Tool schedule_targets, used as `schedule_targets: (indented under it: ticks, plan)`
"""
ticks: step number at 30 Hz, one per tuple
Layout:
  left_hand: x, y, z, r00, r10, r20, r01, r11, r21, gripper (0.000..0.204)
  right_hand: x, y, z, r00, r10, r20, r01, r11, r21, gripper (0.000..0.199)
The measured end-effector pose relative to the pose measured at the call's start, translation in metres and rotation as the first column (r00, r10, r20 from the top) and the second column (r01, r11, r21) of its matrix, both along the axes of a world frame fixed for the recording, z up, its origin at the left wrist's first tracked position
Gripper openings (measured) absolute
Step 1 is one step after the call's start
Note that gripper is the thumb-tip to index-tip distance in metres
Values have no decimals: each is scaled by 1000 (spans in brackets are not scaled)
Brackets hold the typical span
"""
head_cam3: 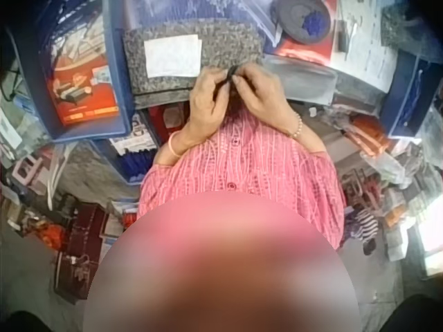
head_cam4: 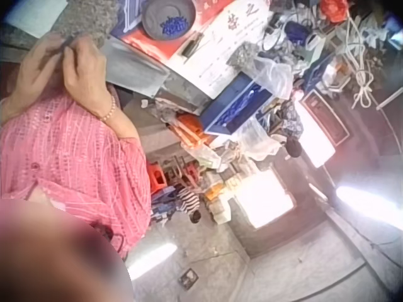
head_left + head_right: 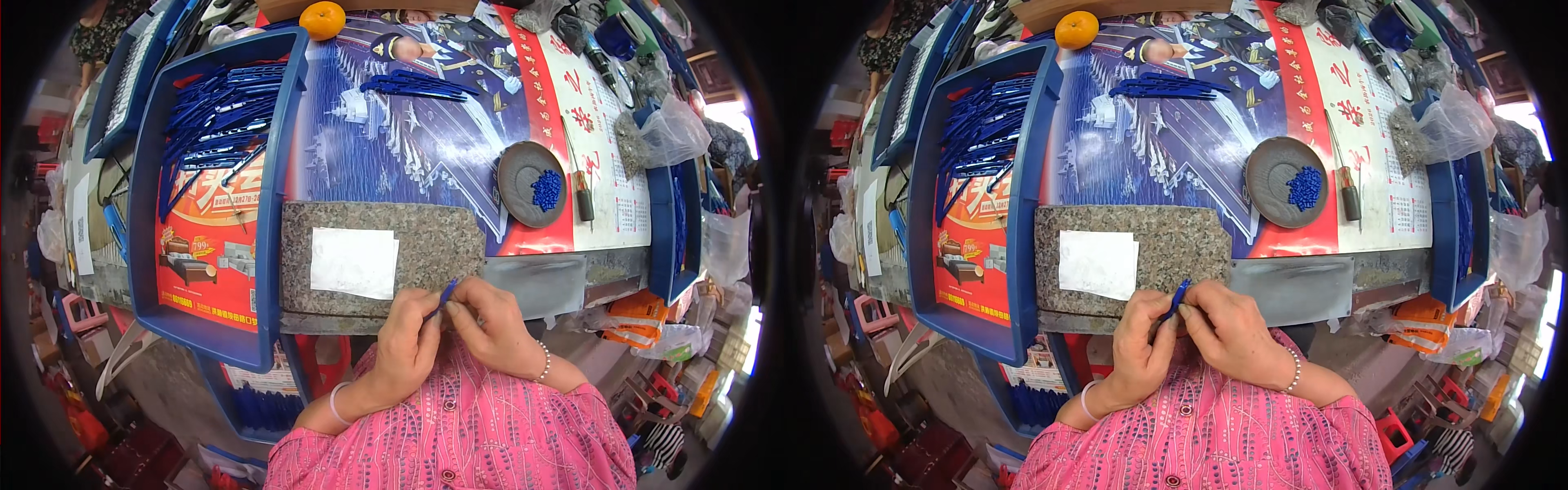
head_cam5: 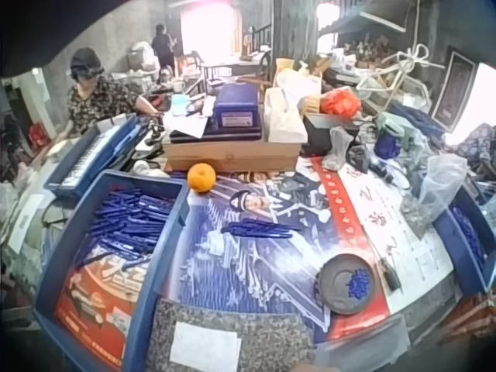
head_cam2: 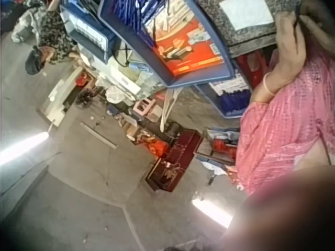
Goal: The person is manually assembling blue pen components by inserting barrels into clips and organizing them on paper slips.
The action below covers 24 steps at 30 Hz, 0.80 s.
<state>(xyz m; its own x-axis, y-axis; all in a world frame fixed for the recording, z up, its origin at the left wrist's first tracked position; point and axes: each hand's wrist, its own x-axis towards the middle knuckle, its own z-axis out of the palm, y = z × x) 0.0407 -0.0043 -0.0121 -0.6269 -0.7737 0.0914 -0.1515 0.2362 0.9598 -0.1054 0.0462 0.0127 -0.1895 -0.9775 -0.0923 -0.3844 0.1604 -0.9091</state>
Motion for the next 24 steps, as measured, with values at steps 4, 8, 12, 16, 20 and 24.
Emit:
schedule_targets:
  ticks: [4, 8, 12, 16, 20, 24]
  plan:
    - [-2, 4, -3, 998, 65, -18, -65, 998, -18, 25, 14, 1, -3, 980, -29, -196, 15, 997, -73, 7]
    - [-3, 4, -4, 996, 92, 17, -89, 989, -120, 27, 21, -1, -2, 945, -52, -323, 32, 997, -67, 9]
    - [-1, 0, -7, 998, 50, 47, -44, 992, -117, 24, 6, -7, -3, 976, 21, -216, -24, 1000, -12, 10]
    - [4, 8, -8, 984, 58, -168, 46, 830, 557, 20, -10, -3, -10, 978, 52, 202, -93, 975, 200, 12]
    - [7, 5, -1, 972, 59, -230, 125, 695, 708, 20, -14, 0, -13, 859, -14, 511, -131, 960, 246, 15]
    - [9, 4, 0, 977, 41, -207, 108, 748, 655, 20, -13, -2, -13, 894, -5, 449, -90, 977, 192, 20]
